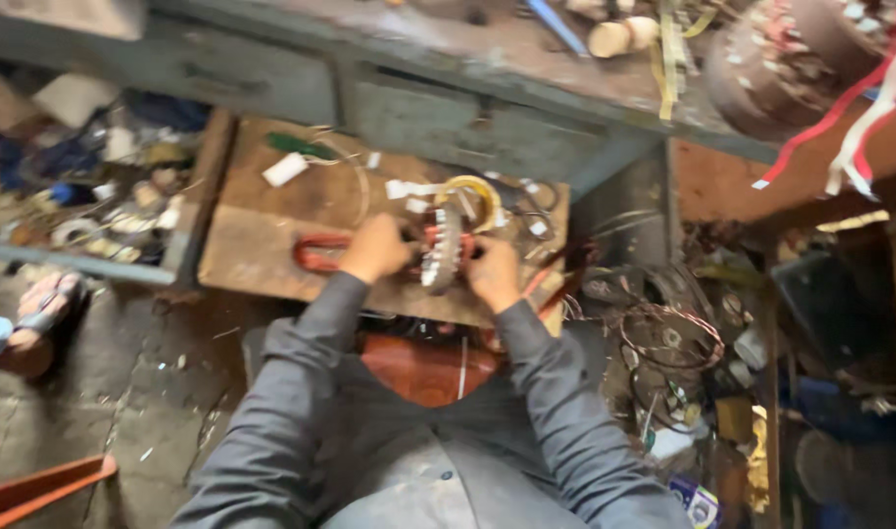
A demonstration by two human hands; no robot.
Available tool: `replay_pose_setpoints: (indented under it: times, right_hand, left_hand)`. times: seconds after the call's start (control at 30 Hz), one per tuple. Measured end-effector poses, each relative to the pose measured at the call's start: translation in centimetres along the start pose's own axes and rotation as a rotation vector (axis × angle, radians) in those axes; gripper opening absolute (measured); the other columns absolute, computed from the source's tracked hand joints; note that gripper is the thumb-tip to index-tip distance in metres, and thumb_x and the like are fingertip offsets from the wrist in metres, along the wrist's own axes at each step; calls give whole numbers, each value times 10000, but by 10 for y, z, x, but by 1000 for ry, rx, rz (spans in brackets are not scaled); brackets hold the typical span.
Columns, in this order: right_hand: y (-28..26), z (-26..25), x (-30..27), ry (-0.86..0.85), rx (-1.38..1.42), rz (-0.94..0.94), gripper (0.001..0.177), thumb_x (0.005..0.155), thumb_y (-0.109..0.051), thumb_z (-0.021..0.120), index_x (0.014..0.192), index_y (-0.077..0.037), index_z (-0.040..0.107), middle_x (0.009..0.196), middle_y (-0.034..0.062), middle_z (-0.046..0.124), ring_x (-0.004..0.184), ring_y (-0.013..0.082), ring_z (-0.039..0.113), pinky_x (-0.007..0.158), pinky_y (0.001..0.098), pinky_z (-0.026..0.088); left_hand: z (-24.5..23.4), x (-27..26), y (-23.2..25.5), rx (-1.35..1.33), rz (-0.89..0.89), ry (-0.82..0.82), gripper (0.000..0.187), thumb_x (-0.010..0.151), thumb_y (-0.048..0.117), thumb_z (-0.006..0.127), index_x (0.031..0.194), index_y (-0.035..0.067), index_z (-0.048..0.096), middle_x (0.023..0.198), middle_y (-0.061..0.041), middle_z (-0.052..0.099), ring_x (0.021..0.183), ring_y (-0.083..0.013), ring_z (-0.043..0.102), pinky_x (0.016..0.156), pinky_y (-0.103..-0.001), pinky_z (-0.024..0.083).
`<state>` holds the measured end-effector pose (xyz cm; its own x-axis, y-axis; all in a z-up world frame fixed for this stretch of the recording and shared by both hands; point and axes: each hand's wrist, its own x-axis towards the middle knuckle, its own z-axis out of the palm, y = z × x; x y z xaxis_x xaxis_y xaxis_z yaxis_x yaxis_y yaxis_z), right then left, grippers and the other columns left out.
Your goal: The person sits cross-legged on a chair and winds copper wire around a cylindrical metal core resting on their lap. They use both hands to wrap the wire and insert small white paper spacers between the layers to separate them.
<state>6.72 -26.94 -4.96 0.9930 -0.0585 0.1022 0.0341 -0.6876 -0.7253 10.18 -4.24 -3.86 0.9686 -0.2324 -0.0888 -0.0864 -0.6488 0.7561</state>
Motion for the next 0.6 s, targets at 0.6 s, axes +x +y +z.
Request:
replay_pose_setpoints:
  times: [0.6]
  right_hand:
    - [-106,-80,-103,422,-139,-314,137,886,-43,783,1007,-20,722,1032,144,701,993,321,655,880,387,522]
  left_hand:
    - [-50,3,22,332,83,349,154,747,135,777,887,76,756,904,-195,725,862,-404,711,784,-495,569]
